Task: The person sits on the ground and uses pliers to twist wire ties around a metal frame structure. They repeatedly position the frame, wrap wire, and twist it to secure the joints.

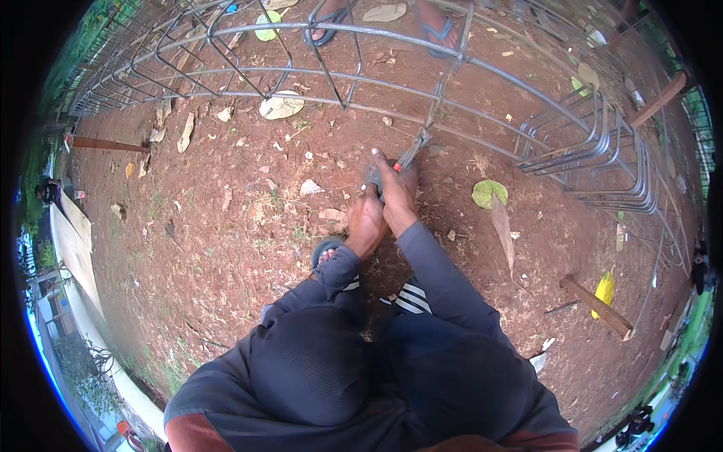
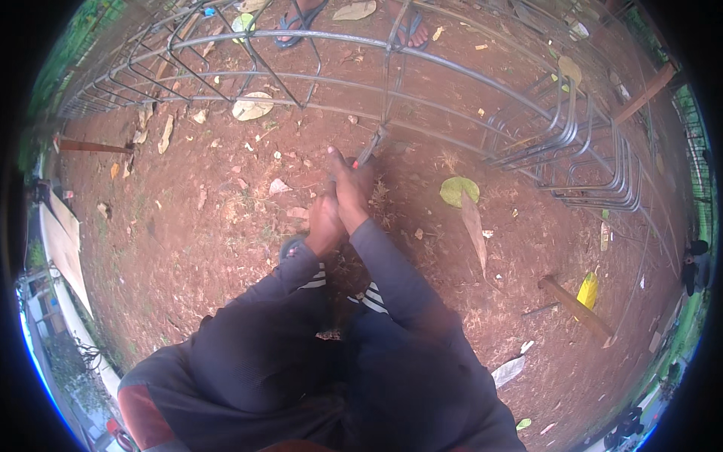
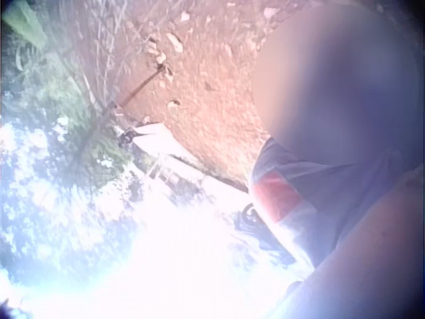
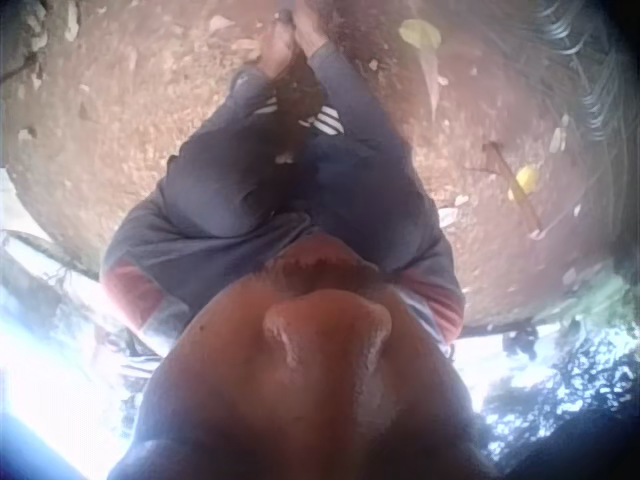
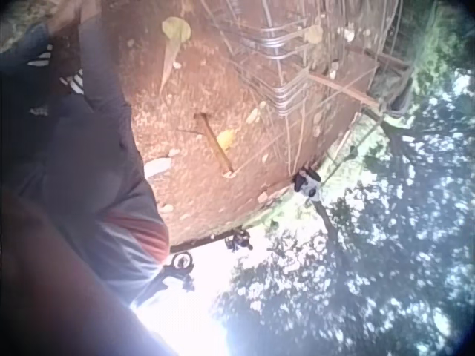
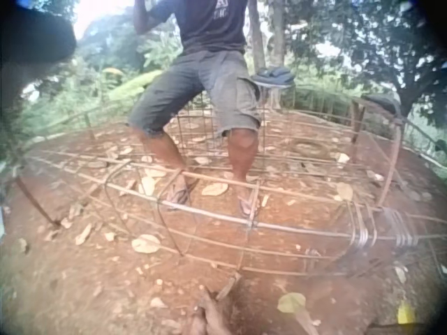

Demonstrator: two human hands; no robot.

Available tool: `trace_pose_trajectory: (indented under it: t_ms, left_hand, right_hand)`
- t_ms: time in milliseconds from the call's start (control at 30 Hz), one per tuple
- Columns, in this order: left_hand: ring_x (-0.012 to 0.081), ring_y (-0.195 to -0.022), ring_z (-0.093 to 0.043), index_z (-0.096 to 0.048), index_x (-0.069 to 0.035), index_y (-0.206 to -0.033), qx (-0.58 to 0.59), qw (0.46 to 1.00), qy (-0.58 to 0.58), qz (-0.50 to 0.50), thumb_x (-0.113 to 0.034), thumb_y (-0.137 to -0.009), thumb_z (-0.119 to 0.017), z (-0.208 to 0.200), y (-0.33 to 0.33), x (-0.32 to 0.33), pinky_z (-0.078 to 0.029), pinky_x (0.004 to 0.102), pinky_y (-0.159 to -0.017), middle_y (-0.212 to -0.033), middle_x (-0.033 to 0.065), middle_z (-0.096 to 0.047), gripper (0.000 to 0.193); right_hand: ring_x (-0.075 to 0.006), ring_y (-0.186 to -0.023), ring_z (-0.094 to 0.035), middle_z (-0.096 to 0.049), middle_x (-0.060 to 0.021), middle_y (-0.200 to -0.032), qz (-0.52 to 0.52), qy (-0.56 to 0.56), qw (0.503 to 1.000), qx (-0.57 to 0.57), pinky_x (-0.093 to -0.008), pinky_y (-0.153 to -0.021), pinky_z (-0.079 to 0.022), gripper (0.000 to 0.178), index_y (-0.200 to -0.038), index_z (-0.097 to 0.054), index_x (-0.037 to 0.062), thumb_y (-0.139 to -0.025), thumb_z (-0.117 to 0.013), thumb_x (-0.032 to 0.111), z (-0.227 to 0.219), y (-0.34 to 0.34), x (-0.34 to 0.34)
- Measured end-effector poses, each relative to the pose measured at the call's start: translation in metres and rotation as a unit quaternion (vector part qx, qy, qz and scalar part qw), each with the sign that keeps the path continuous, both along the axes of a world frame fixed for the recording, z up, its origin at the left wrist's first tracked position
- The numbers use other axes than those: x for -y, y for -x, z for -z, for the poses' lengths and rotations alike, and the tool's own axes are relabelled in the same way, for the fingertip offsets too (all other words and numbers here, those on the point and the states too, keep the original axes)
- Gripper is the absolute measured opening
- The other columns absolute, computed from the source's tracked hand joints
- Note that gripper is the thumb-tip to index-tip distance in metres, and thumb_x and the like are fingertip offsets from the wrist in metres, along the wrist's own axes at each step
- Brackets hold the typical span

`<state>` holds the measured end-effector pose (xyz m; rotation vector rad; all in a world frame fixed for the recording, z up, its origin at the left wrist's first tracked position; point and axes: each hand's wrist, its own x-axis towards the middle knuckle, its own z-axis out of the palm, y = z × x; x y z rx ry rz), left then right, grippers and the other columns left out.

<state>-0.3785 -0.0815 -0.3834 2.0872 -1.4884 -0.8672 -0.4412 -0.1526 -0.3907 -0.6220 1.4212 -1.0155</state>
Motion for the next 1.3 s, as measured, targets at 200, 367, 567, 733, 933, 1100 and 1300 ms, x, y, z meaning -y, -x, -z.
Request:
trace_pose_trajectory:
  t_ms: [200, 367, 567, 733, 933, 1100, 1300]
  left_hand:
    - [0.0426, -0.093, -0.073, -0.051, 0.005, -0.126, -0.054, 0.992, -0.095, 0.066, -0.025, -0.088, -0.076, -0.055, -0.029, -0.016, -0.057, 0.0494, -0.081, -0.104, 0.0287, -0.072, 0.055]
    - [0.0235, -0.102, -0.071, -0.063, 0.003, -0.116, -0.577, 0.742, -0.34, 0.043, -0.019, -0.095, -0.067, -0.062, -0.037, -0.014, -0.056, 0.0361, -0.091, -0.104, 0.012, -0.073, 0.031]
    - [0.0173, -0.069, -0.064, -0.065, 0.001, -0.106, -0.339, 0.907, -0.25, -0.025, -0.018, -0.097, -0.062, -0.03, -0.015, 0.004, -0.049, 0.0315, -0.062, -0.082, 0.0061, -0.066, 0.021]
    - [0.029, -0.079, -0.072, -0.061, 0.003, -0.11, -0.544, 0.784, -0.292, -0.055, -0.019, -0.101, -0.065, -0.034, -0.011, 0.006, -0.063, 0.0432, -0.077, -0.086, 0.0142, -0.069, 0.024]
    - [0.0162, -0.049, -0.044, -0.05, -0.011, -0.087, -0.476, 0.833, -0.26, -0.108, -0.043, -0.099, -0.07, -0.03, -0.001, 0.007, -0.042, 0.0319, -0.048, -0.063, -0.0002, -0.043, 0.04]
    - [0.0106, -0.044, -0.033, -0.047, -0.014, -0.081, -0.483, 0.816, -0.302, -0.096, -0.052, -0.102, -0.064, -0.016, -0.031, 0.006, -0.027, 0.0272, -0.043, -0.058, -0.0041, -0.037, 0.046]
    - [0.0161, -0.056, -0.049, -0.053, -0.007, -0.092, -0.389, 0.891, -0.221, -0.071, -0.042, -0.105, -0.061, -0.02, -0.031, 0.002, -0.04, 0.0317, -0.054, -0.063, 0.0019, -0.043, 0.039]
  right_hand:
    - [-0.007, -0.055, -0.046, -0.046, 0.0062, -0.067, -0.095, -0.07, 0.892, 0.437, -0.034, -0.051, -0.049, 0.033, -0.086, -0.056, 0.0135, -0.103, -0.067, 0.04, 0.0, 0.017, 0.013]
    - [-0.0057, -0.053, -0.048, -0.045, 0.0073, -0.062, -0.233, 0.015, 0.676, 0.699, -0.0369, -0.054, -0.055, 0.039, -0.084, -0.053, 0.0165, -0.108, -0.054, 0.048, 0.027, 0.041, 0.012]
    - [-0.0184, -0.068, -0.059, -0.054, 0.0004, -0.066, -0.253, -0.02, 0.81, 0.528, -0.04, -0.08, -0.054, 0.034, -0.085, -0.056, 0.011, -0.106, -0.061, 0.038, 0.024, 0.05, 0.019]
    - [-0.0176, -0.068, -0.059, -0.055, -0.0025, -0.071, -0.274, -0.079, 0.773, 0.567, -0.0363, -0.067, -0.053, 0.035, -0.084, -0.053, 0.0103, -0.105, -0.063, 0.037, 0.023, 0.044, 0.02]
    - [-0.011, -0.045, -0.042, -0.043, 0.0023, -0.06, -0.181, -0.097, 0.868, 0.452, -0.0318, -0.041, -0.04, 0.05, -0.068, -0.044, 0.0143, -0.098, -0.073, 0.042, -0.002, 0.038, 0.012]
    - [-0.0112, -0.045, -0.044, -0.042, 0.0012, -0.058, -0.141, -0.097, 0.872, 0.458, -0.033, -0.041, -0.041, 0.042, -0.074, -0.046, 0.0109, -0.099, -0.072, 0.033, -0.021, 0.032, 0.005]
    - [-0.0125, -0.053, -0.052, -0.056, -0.0002, -0.066, -0.168, 0.042, 0.934, 0.314, -0.0315, -0.047, -0.043, 0.04, -0.091, -0.059, 0.0069, -0.1, -0.068, 0.045, 0.005, 0.024, -0.002]
